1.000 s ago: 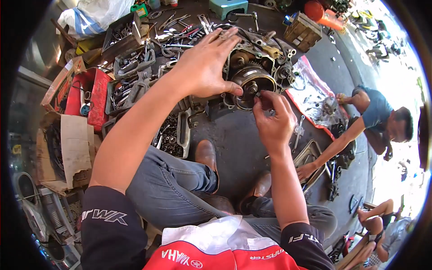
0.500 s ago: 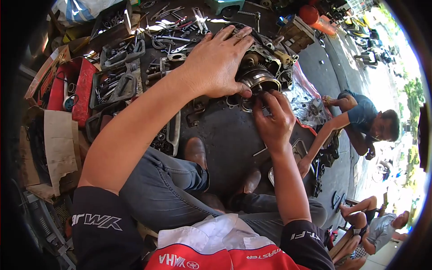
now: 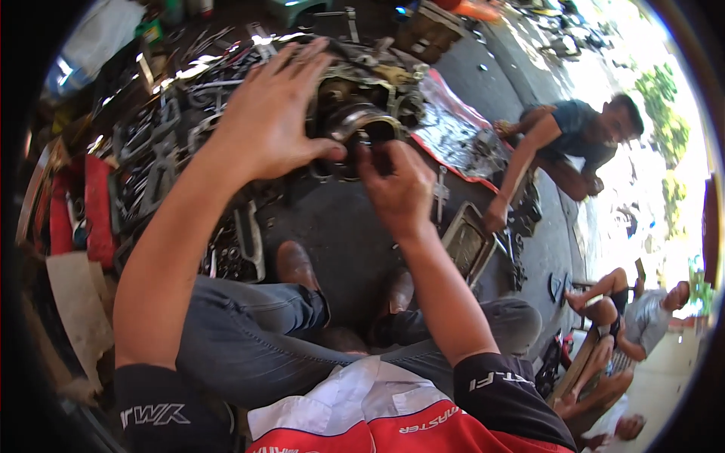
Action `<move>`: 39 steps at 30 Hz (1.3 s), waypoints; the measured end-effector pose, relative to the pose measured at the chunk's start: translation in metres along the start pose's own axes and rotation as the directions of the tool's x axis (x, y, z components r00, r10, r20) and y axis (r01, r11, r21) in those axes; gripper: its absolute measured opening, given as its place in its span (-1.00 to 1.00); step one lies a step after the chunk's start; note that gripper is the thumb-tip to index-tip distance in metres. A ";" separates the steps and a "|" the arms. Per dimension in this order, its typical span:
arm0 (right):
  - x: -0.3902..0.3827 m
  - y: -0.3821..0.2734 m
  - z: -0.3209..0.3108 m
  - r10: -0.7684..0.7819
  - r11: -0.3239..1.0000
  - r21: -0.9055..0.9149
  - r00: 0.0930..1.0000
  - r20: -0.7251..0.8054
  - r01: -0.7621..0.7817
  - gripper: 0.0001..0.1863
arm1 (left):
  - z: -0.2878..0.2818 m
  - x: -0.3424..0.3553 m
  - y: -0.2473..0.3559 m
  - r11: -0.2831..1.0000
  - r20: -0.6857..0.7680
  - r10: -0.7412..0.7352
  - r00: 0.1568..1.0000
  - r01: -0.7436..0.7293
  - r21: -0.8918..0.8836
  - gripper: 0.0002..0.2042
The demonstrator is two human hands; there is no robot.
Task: The recorder is disassembling or assembling parts of a motorcycle engine, specifically working on the flywheel/magneto area using various tools.
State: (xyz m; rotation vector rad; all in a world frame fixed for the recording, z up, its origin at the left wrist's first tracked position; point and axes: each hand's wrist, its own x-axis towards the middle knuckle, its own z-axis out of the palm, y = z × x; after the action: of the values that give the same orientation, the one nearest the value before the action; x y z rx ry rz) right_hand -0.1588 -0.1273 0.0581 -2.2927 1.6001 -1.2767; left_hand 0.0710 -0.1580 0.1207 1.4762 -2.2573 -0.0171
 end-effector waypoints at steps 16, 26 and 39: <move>0.000 0.007 -0.002 -0.089 0.994 0.073 0.996 0.023 0.087 -0.77 | -0.014 0.005 0.006 0.999 0.096 -0.034 0.995 0.031 0.033 0.27; 0.007 -0.001 0.000 0.110 0.994 0.021 0.992 0.066 -0.112 -0.72 | -0.017 0.005 0.009 0.999 0.106 -0.044 0.993 0.041 0.030 0.25; 0.009 -0.015 -0.007 0.137 0.991 -0.019 0.988 0.072 -0.136 -0.62 | -0.017 0.005 0.008 0.998 0.123 -0.055 0.991 0.051 0.038 0.25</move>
State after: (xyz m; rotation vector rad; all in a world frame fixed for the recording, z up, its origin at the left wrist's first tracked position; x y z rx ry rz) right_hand -0.1508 -0.1249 0.0756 -2.1676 1.7129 -1.1408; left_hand 0.0689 -0.1548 0.1394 1.5930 -2.3259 -0.0888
